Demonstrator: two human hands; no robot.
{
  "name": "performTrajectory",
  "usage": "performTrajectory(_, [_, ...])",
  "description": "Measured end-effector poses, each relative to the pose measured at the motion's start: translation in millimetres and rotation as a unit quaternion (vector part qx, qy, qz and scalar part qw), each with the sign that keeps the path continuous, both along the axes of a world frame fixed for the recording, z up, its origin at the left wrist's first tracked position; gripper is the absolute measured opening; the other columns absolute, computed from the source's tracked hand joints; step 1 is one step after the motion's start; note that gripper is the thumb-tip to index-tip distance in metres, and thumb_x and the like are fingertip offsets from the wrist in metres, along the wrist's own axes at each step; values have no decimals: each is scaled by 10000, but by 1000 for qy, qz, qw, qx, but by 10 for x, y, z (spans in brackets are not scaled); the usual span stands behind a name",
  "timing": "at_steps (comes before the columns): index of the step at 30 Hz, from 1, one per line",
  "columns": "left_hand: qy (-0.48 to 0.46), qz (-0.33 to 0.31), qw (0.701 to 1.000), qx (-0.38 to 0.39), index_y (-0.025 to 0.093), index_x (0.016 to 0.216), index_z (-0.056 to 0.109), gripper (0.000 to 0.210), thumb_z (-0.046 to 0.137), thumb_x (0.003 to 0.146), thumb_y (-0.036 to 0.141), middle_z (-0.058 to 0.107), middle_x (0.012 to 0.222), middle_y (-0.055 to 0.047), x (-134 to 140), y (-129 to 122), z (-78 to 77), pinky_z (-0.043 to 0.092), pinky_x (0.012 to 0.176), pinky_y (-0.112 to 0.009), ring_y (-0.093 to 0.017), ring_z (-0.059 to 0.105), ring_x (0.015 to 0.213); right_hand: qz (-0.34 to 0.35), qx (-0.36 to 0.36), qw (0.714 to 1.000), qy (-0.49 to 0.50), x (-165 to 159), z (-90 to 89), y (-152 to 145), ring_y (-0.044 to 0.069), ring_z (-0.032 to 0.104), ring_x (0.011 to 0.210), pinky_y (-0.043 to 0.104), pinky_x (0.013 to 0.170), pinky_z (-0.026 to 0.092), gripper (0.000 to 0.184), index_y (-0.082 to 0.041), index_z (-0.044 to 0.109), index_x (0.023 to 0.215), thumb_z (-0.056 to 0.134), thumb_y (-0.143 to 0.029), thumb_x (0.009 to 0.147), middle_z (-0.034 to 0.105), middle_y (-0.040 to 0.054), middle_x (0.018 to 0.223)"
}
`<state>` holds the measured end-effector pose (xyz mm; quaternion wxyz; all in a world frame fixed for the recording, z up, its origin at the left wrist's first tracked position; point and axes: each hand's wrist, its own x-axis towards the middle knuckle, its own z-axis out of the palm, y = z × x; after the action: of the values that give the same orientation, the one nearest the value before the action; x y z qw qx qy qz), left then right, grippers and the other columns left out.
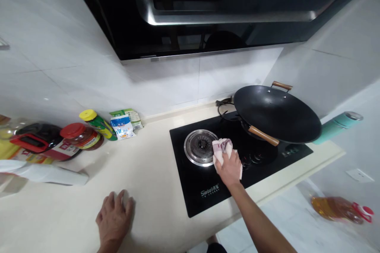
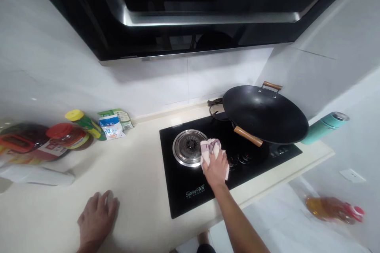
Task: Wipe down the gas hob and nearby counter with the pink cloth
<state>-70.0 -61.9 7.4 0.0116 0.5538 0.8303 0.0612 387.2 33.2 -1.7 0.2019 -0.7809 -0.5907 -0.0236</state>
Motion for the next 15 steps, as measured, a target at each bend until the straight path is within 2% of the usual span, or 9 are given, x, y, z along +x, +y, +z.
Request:
performTrajectory(3, [0,0,1000,-3,184,1421,529,611,251,996,524,402,1591,-217,20,3,7,311,1201,-586,-354,307,1529,27,-19,999,11,-394,2,-543,480,337,1420,638,1090,329,448,-180,665,1257,599,-429,891,447,232,1521])
performTrajectory(5, [2,4,1000,-1,197,1421,525,588,279,992,515,407,1591,-204,33,5,17,304,1206,-580,-343,302,1533,90,-59,993,42,-713,25,-841,479,331,1421,638,1097,321,417,-201,673,1213,670,-336,818,443,223,1533])
performTrajectory(7, [0,7,1000,-1,210,1420,521,568,298,990,506,412,1592,-190,44,4,34,304,1207,-570,-332,303,1534,168,-94,977,88,-1016,62,-1072,449,338,1423,621,1124,305,434,-223,670,1186,716,-272,757,436,189,1550])
performTrajectory(10, [-11,1,1000,-5,201,1430,514,588,270,997,516,395,1603,-196,55,-6,63,299,1208,-567,-338,295,1537,284,-129,936,163,-1304,129,-1319,370,381,1402,555,1147,325,462,-257,664,1155,734,-231,699,424,111,1561])
performTrajectory(13, [-21,-3,1000,-4,187,1441,510,617,240,1005,530,383,1609,-210,69,-23,87,296,1206,-579,-348,286,1539,356,-132,896,233,-1224,175,-1483,305,434,1364,471,1124,396,468,-283,672,1150,689,-219,686,446,62,1521])
performTrajectory(15, [-20,-2,1000,2,181,1438,514,623,230,1008,530,389,1602,-215,87,-37,102,295,1206,-578,-347,288,1537,340,-85,900,259,-905,175,-1550,305,454,1346,457,1105,430,436,-273,689,1136,651,-238,703,462,71,1493])
